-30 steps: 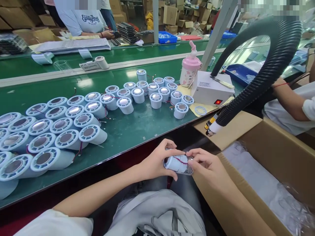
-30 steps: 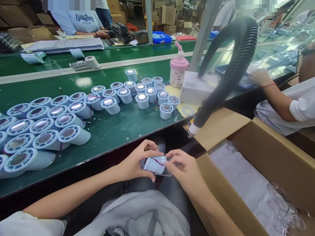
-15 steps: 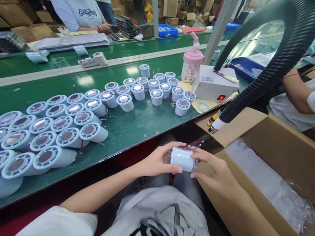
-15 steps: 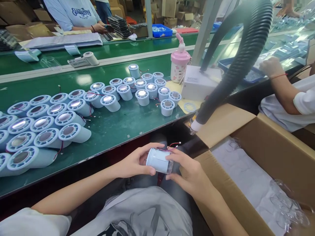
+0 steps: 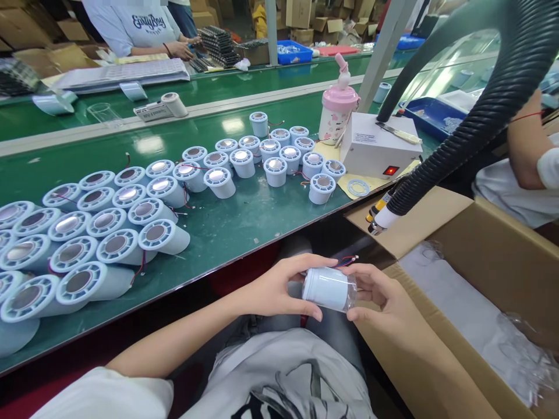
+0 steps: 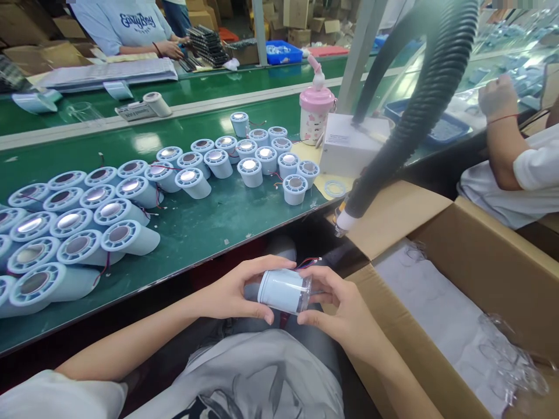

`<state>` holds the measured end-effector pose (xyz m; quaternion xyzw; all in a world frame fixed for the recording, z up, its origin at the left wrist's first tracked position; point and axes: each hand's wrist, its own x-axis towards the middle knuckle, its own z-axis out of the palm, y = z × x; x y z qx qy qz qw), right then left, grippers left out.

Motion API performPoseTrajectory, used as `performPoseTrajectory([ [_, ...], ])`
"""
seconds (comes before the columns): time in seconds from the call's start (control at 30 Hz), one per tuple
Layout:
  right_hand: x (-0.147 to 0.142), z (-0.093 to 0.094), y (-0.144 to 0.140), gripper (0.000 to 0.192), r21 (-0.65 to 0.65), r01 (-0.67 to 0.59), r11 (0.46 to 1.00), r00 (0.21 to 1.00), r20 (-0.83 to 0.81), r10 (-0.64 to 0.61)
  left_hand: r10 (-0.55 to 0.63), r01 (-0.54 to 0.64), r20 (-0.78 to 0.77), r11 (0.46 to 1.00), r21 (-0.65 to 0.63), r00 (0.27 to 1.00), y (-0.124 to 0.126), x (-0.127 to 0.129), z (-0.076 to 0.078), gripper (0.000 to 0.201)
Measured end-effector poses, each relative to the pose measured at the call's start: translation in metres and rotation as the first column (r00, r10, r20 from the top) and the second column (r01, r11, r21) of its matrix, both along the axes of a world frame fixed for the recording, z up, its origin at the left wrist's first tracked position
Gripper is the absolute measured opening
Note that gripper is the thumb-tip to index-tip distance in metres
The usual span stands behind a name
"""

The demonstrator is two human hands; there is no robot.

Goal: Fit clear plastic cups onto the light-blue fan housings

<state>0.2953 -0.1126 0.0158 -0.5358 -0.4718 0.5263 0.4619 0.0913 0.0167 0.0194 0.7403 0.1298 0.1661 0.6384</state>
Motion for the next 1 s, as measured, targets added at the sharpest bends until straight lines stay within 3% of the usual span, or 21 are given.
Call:
performPoseTrajectory([
  [0.4, -0.004, -0.004, 0.005, 0.049, -0.139, 0.028, 0.990, 0.964, -0.260, -0.064, -0.056, 0.050, 0.041, 0.989, 0.142, 0.998, 0.003, -0.001, -0.003, 0.079],
  [0.83, -0.011, -0.010, 0.009, 0.050, -0.305, -0.016, 0.952, 0.945, -0.315, -0.085, -0.074, 0.045, 0.112, 0.968, 0.245, 0.991, 0.005, -0.001, -0.003, 0.077],
  [1.0, -0.019, -0.006, 0.011, 0.061, -0.392, -0.033, 0.919, 0.911, -0.390, -0.134, -0.088, 0.049, 0.125, 0.957, 0.287, 0.988, 0.006, -0.002, -0.003, 0.079],
])
